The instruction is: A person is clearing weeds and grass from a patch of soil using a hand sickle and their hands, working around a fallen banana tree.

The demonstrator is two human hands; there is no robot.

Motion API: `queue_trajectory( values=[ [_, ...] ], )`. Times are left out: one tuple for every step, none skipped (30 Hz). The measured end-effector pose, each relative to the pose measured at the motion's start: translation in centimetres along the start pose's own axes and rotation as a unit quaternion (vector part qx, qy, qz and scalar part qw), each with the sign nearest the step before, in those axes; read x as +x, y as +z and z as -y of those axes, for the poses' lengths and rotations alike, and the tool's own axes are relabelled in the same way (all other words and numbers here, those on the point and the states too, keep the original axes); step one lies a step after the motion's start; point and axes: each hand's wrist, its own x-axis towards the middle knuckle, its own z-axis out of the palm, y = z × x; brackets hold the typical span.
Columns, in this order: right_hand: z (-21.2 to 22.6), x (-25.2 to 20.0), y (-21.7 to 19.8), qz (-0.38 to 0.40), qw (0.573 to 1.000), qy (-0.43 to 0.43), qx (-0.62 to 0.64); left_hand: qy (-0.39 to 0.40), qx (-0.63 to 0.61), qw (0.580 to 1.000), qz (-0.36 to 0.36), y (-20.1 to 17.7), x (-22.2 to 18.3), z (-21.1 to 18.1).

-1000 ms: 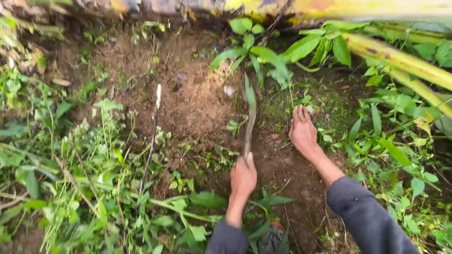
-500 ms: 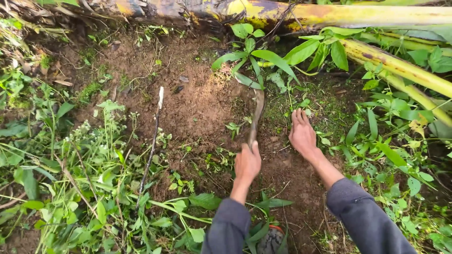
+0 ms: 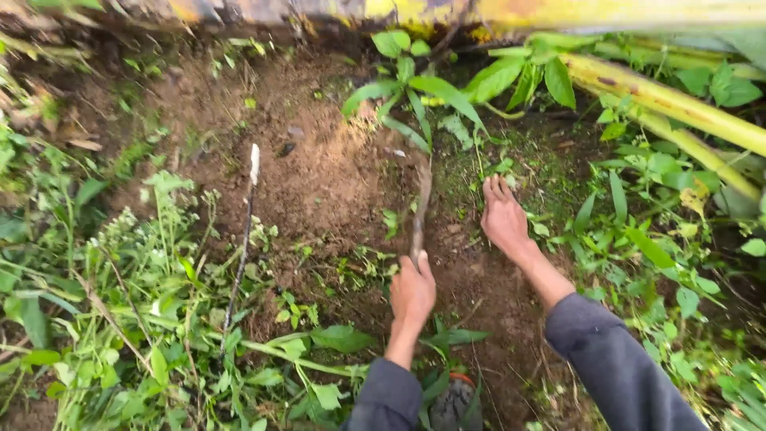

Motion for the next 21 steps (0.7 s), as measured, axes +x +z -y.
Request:
queue_trajectory(
  values=[
    [0.1, -0.7, -0.5, 0.005, 1.000, 0.001, 0.011, -0.018, -0.015, 1.000, -0.002, -0.5, -1.2, 0.4],
    [0.7, 1.0, -1.3, -0.010, 1.000, -0.002, 0.024, -0.020, -0.029, 0.999, -0.015, -1.8, -1.0, -0.2],
    [0.4, 1.4, -1.3, -0.020, 1.000, -0.003, 0.024, -0.011, -0.028, 0.999, -0.020, -0.8, -1.4, 1.3],
    [0.2, 1.0, -0.9, -0.018, 1.000, -0.005, 0.013, -0.037, 0.018, 0.999, -0.012, 0.3, -2.3, 3.3],
    [0.0, 0.6, -0.3, -0.017, 1.000, -0.007, 0.002, -0.063, 0.064, 0.996, -0.003, 1.4, -3.1, 5.4],
    [0.1, 0.4, -0.2, -0.009, 1.000, -0.009, 0.005, -0.072, 0.065, 0.995, -0.002, 1.4, -3.4, 5.4],
    [0.1, 0.2, 0.0, -0.007, 1.000, -0.009, 0.010, -0.067, 0.042, 0.997, 0.003, 1.3, -3.7, 5.3],
    [-0.1, 1.0, -0.2, -0.017, 1.000, -0.007, 0.013, -0.051, 0.020, 0.998, 0.005, 1.1, -3.0, 4.7],
    [0.1, 1.1, -0.2, -0.020, 1.000, -0.006, 0.014, -0.049, 0.022, 0.999, 0.004, 1.1, -2.2, 3.9],
    [0.0, 0.9, -0.4, -0.014, 0.999, -0.007, 0.029, -0.024, 0.011, 1.000, 0.013, 1.4, -1.5, 3.1],
    [-0.1, 0.7, -0.6, -0.008, 0.999, -0.008, 0.044, 0.001, -0.001, 1.000, 0.023, 1.7, -0.8, 2.3],
    [-0.4, 0.5, -0.4, -0.006, 0.999, -0.005, 0.042, 0.001, -0.001, 1.000, 0.028, 2.3, 1.1, 1.7],
    [-0.7, 0.3, -0.2, -0.003, 0.997, -0.017, 0.072, 0.037, 0.005, 0.999, 0.026, 2.8, 3.0, 1.1],
    [-1.1, 0.4, -0.2, -0.003, 0.995, -0.029, 0.100, 0.077, 0.009, 0.997, 0.023, 3.4, 5.0, 0.3],
    [-1.1, 0.5, -0.4, -0.004, 0.995, -0.027, 0.097, 0.079, 0.008, 0.996, 0.026, 3.5, 6.2, -0.3],
    [-1.2, 0.5, -0.5, -0.004, 0.994, -0.027, 0.108, 0.091, 0.018, 0.995, 0.033, 3.6, 7.4, -0.7],
    [-1.4, 0.5, -0.6, -0.005, 0.993, -0.026, 0.119, 0.104, 0.028, 0.993, 0.039, 3.7, 8.6, -1.3],
    [-1.6, 0.4, -0.4, 0.000, 0.993, -0.023, 0.119, 0.100, 0.028, 0.994, 0.043, 3.3, 6.9, -0.6],
    [-1.9, 0.3, -0.2, 0.011, 0.992, -0.018, 0.124, 0.089, 0.010, 0.995, 0.050, 2.8, 5.2, -0.1],
    [-2.0, 0.9, -0.1, 0.013, 0.991, -0.012, 0.133, 0.085, -0.004, 0.995, 0.052, 1.7, 4.0, 0.1],
    [-2.1, 0.8, -0.1, 0.010, 0.991, -0.009, 0.135, 0.088, 0.000, 0.995, 0.053, 2.0, 3.2, 0.9]
  ],
)
